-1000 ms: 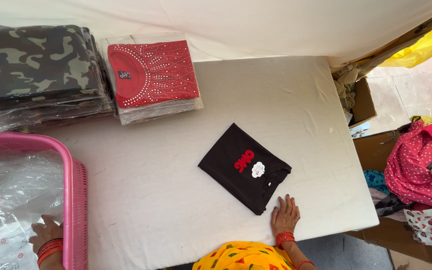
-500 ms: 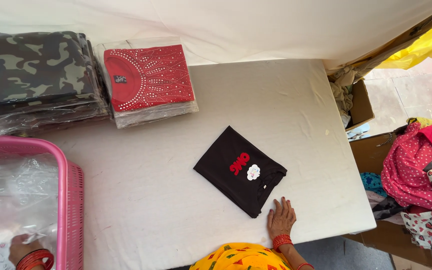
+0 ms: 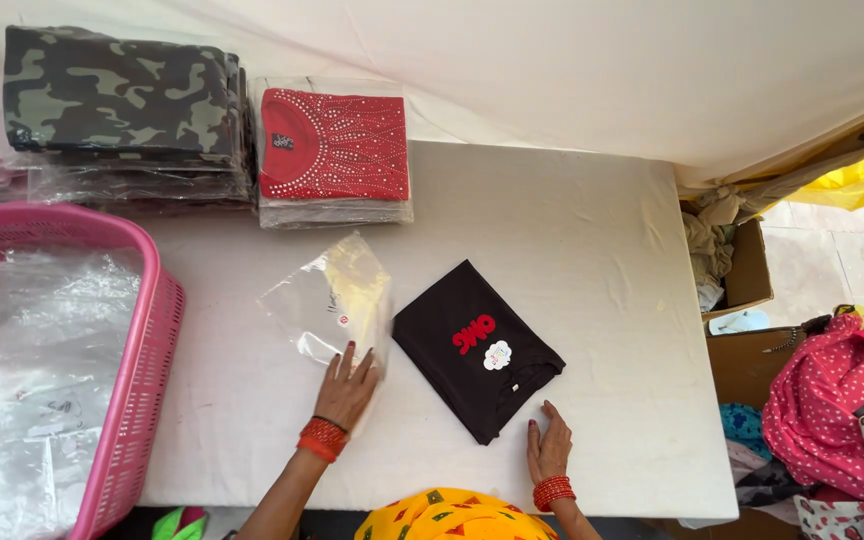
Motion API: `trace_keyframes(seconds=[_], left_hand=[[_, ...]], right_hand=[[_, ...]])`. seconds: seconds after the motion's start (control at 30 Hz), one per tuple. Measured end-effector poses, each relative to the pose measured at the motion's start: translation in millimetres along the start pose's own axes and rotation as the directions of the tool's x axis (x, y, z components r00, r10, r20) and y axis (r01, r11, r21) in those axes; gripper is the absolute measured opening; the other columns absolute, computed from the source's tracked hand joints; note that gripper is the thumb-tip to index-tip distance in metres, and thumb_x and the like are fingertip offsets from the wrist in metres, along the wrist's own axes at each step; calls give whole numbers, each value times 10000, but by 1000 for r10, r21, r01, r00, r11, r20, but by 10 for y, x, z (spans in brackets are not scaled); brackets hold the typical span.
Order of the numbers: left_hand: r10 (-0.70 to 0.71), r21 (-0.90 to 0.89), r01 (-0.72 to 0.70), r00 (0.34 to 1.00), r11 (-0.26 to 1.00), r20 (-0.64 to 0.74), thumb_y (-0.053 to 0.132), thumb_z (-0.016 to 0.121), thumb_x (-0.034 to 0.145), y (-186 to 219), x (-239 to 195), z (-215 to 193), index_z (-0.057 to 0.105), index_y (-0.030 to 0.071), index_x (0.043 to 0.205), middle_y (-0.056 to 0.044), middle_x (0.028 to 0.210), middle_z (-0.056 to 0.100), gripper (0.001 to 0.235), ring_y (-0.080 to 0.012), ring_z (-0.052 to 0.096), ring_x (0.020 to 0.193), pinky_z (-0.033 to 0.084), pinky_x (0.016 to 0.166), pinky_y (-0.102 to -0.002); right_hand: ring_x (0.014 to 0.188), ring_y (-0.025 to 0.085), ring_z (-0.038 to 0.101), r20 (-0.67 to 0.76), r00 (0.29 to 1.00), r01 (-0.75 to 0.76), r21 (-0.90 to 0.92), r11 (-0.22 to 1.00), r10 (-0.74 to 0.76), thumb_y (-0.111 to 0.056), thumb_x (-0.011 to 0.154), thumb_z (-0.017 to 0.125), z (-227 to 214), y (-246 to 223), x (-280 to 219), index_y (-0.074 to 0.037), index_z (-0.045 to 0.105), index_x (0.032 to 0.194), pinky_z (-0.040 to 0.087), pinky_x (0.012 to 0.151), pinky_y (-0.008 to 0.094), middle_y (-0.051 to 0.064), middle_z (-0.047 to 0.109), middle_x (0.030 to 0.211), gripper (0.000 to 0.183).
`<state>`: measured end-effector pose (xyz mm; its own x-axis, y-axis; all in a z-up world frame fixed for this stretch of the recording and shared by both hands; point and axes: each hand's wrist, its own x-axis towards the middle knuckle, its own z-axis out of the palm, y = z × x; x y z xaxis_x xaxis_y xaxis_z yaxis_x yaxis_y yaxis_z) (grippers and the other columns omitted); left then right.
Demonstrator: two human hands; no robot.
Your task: The person folds a black t-shirt and places it into a clear plastic bag. They then fold a pair of camouflage-patterned pants and place them into a plastic bag as well. The person repeats this process with another pair of camouflage pants.
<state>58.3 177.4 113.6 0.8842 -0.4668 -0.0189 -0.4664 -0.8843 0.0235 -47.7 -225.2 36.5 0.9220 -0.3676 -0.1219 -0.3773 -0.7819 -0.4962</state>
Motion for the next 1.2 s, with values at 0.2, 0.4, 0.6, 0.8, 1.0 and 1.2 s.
trace_keyframes(seconds=[0.2, 0.4, 0.6, 0.8, 1.0, 1.2], left_hand=[[-63, 347, -37, 960, 937, 274, 91, 588, 927, 260, 202, 305, 585, 80, 1064, -155, 1646, 276, 137, -452, 242, 1502, 243, 1149, -656], [-364, -73, 361, 931, 930, -18, 39, 584, 903, 355, 176, 856, 610, 114, 1208, -128, 1642, 307, 316, -323, 290, 1513, 241, 1200, -601], [-509, -419, 453, 860, 786, -24, 207, 571, 1015, 1039, 40, 1019, 579, 104, 1338, -144, 1650, 325, 340, -313, 311, 1540, 227, 1240, -559], [-450, -331, 532, 843, 779, 296, 553, 649, 903, 1480, -1, 224, 323, 130, 1535, -141, 1641, 164, 827, -348, 117, 1523, 54, 1200, -637], [-451, -247, 477, 879, 843, 157, 230, 589, 949, 1336, 27, 522, 424, 155, 1499, -140, 1615, 287, 579, -355, 224, 1496, 94, 1198, -630], [-425, -202, 421, 905, 884, 28, -39, 532, 878, 1063, 37, 914, 612, 62, 1225, -150, 1466, 542, 370, -325, 460, 1392, 253, 1186, -536]], right_hand=[[1199, 250, 540, 36, 999, 22, 348, 937, -36, -173, 1010, 531, -56, 190, 154, -102, 406, 1488, 490, 988, 374, 140, 584, 1378, 499], [1162, 231, 611, 91, 995, -80, 641, 763, 28, -181, 1050, 492, 219, 631, 392, -53, 445, 1444, 482, 1025, 358, 133, 646, 1324, 416], [1153, 209, 643, 229, 969, -234, 760, 606, 88, -218, 1068, 457, 183, 511, 576, -33, 426, 1447, 520, 1032, 337, 124, 643, 1298, 423], [1104, 203, 654, 233, 970, -210, 662, 720, 68, -219, 1041, 501, 190, 467, 586, -44, 442, 1445, 525, 998, 349, 130, 660, 1232, 445], [1067, 207, 654, 239, 969, -226, 745, 628, 64, -164, 1044, 485, 224, 562, 623, -35, 413, 1446, 537, 1011, 355, 126, 656, 1235, 428], [1069, 205, 651, 206, 978, -176, 765, 620, 23, -136, 1032, 492, 239, 578, 594, -35, 402, 1454, 535, 1014, 359, 139, 650, 1235, 443]])
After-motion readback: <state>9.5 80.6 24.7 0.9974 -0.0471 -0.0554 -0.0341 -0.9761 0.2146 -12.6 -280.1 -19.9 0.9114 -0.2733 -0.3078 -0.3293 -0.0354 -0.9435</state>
